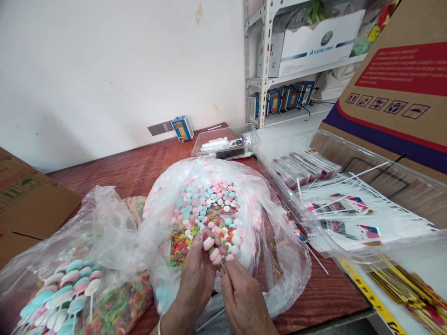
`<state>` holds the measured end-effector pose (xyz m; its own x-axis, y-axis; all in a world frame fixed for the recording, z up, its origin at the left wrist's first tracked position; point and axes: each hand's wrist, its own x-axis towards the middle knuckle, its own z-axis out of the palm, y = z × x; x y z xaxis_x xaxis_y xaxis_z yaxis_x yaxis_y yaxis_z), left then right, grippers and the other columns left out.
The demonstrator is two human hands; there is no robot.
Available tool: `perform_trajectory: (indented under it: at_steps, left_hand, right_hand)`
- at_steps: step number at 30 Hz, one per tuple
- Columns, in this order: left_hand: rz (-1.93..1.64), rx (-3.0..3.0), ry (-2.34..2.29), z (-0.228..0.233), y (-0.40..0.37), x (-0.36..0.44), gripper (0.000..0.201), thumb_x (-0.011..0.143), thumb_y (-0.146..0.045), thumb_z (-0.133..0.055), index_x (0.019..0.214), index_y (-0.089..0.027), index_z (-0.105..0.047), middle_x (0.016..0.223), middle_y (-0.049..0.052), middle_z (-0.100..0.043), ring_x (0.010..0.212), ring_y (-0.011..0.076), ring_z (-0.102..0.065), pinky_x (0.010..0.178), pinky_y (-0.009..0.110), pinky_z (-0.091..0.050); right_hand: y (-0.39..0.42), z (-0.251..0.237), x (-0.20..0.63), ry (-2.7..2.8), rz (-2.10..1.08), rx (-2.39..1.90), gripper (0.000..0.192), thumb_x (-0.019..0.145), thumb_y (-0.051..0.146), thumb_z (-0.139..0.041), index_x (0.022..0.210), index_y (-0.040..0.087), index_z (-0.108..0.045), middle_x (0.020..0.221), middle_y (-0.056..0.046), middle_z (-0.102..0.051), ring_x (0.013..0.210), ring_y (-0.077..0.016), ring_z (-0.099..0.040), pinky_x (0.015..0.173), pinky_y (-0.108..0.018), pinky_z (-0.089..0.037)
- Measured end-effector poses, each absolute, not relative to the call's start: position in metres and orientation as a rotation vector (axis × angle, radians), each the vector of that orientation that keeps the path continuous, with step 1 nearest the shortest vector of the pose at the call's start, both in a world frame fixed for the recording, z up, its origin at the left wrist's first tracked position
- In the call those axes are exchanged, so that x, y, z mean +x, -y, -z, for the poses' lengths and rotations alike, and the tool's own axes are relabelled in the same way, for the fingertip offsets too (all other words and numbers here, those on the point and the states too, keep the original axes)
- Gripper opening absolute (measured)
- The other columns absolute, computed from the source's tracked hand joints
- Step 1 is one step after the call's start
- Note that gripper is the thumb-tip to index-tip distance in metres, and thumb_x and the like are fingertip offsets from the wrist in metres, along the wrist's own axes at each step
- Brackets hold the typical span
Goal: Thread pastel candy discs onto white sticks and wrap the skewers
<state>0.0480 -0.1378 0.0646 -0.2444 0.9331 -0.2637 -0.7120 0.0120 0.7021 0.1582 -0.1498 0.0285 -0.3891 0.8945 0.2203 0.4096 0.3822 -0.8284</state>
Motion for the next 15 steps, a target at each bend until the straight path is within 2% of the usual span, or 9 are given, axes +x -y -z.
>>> perform_trajectory:
  at_steps: [2, 4, 8, 10, 13, 15]
  left_hand:
    - [-1.624, 0.303, -0.911, -0.062, 0.138, 0.054, 0.038, 0.085, -0.055, -0.058, 0.076, -0.019, -0.056, 0.072, 0.001, -0.054, 0.064, 0.0115, -0.053, 0.066, 0.025, -0.049]
    - [-1.643, 0.284, -0.935, -0.056, 0.139, 0.058, 0.038, 0.085, -0.055, -0.057, 0.074, -0.019, -0.056, 0.069, 0.001, -0.053, 0.062, 0.0113, -0.052, 0.067, 0.025, -0.048]
    - [-1.626, 0.334, -1.009, -0.046, 0.142, 0.061, 0.044, 0.088, -0.059, -0.048, 0.072, -0.019, -0.056, 0.069, 0.002, -0.056, 0.064, 0.0126, -0.053, 0.070, 0.026, -0.048]
    - [-1.612, 0.416, -1.105, -0.042, 0.144, 0.061, 0.046, 0.090, -0.059, -0.044, 0.073, -0.019, -0.057, 0.072, 0.003, -0.059, 0.070, 0.0143, -0.055, 0.074, 0.027, -0.048]
    - [-1.537, 0.610, -1.324, -0.039, 0.141, 0.055, 0.042, 0.091, -0.057, -0.044, 0.081, -0.020, -0.060, 0.083, 0.005, -0.064, 0.079, 0.0170, -0.059, 0.078, 0.028, -0.048]
    - [-1.414, 0.794, -1.452, -0.040, 0.132, 0.043, 0.040, 0.092, -0.056, -0.043, 0.093, -0.021, -0.062, 0.091, 0.006, -0.067, 0.085, 0.0189, -0.062, 0.078, 0.029, -0.048]
  right_hand:
    - [0.151, -0.028, 0.158, 1.990, -0.906, -1.152, 0.031, 0.098, 0.026, -0.033, 0.081, 0.023, -0.060, 0.076, -0.005, -0.067, 0.071, -0.0192, -0.065, 0.067, -0.027, -0.055]
    - [0.151, -0.028, 0.157, 2.005, -0.900, -1.159, 0.032, 0.098, 0.025, -0.033, 0.081, 0.023, -0.061, 0.076, -0.004, -0.068, 0.071, -0.0194, -0.066, 0.069, -0.028, -0.056]
    - [0.147, -0.031, 0.154, 1.994, -0.951, -1.110, 0.032, 0.098, 0.025, -0.033, 0.094, 0.021, -0.064, 0.099, -0.009, -0.071, 0.095, -0.0212, -0.067, 0.082, -0.031, -0.055]
    - [0.143, -0.032, 0.150, 1.949, -1.028, -1.091, 0.032, 0.099, 0.028, -0.033, 0.098, 0.020, -0.065, 0.101, -0.010, -0.071, 0.098, -0.0218, -0.066, 0.084, -0.032, -0.054]
    - [0.132, -0.032, 0.144, 1.823, -1.265, -1.063, 0.037, 0.099, 0.038, -0.034, 0.098, 0.020, -0.066, 0.091, -0.007, -0.071, 0.086, -0.0210, -0.067, 0.078, -0.030, -0.054]
    - [0.122, -0.027, 0.143, 1.709, -1.463, -1.048, 0.043, 0.097, 0.046, -0.035, 0.094, 0.019, -0.067, 0.075, -0.004, -0.068, 0.069, -0.0192, -0.064, 0.064, -0.027, -0.053]
